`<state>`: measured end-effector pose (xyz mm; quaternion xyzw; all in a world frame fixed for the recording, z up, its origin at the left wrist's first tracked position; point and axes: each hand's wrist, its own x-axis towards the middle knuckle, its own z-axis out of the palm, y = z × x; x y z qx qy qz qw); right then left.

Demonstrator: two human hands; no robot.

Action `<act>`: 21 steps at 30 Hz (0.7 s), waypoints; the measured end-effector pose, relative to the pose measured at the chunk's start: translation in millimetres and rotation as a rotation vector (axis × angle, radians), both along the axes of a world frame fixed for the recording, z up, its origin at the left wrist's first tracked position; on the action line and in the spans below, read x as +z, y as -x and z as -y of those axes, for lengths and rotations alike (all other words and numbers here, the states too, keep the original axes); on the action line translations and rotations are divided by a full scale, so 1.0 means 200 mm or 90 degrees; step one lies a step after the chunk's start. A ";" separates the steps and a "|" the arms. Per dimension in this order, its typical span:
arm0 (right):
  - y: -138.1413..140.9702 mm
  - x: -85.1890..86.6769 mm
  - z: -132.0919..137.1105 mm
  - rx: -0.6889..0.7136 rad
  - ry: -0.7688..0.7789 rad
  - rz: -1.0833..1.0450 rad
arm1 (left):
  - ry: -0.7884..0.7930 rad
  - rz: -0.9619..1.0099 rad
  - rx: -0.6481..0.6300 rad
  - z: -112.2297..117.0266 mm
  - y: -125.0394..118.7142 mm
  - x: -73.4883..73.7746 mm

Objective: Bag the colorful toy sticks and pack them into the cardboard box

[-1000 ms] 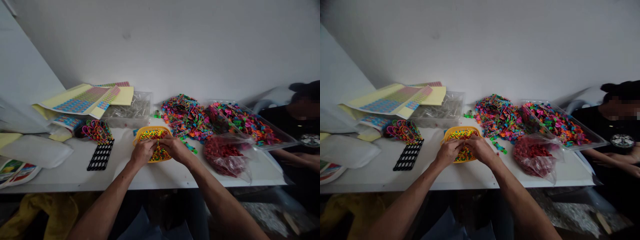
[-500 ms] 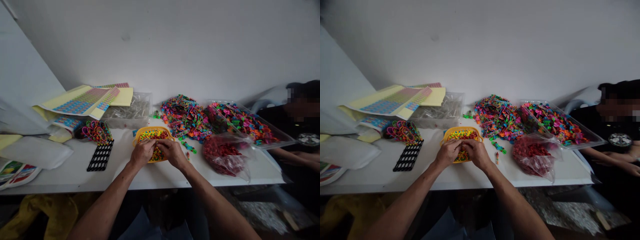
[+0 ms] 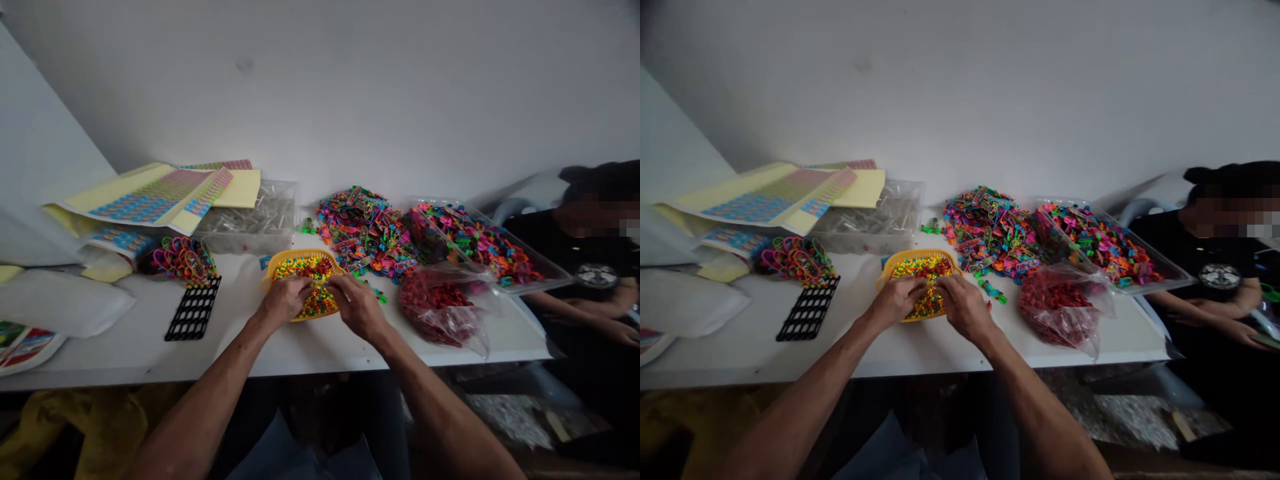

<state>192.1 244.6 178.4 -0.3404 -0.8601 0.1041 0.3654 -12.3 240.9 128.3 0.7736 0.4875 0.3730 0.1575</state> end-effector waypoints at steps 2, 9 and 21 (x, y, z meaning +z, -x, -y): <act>-0.10 0.10 0.00 -0.018 -0.027 -0.019 | 0.021 0.015 0.018 -0.01 0.02 0.02; -0.51 0.12 -0.03 -0.045 0.341 0.143 | 0.090 -0.089 0.012 -0.01 0.07 0.05; -0.53 -0.22 -0.04 -0.008 0.361 0.207 | 0.088 -0.333 0.055 0.02 0.07 0.14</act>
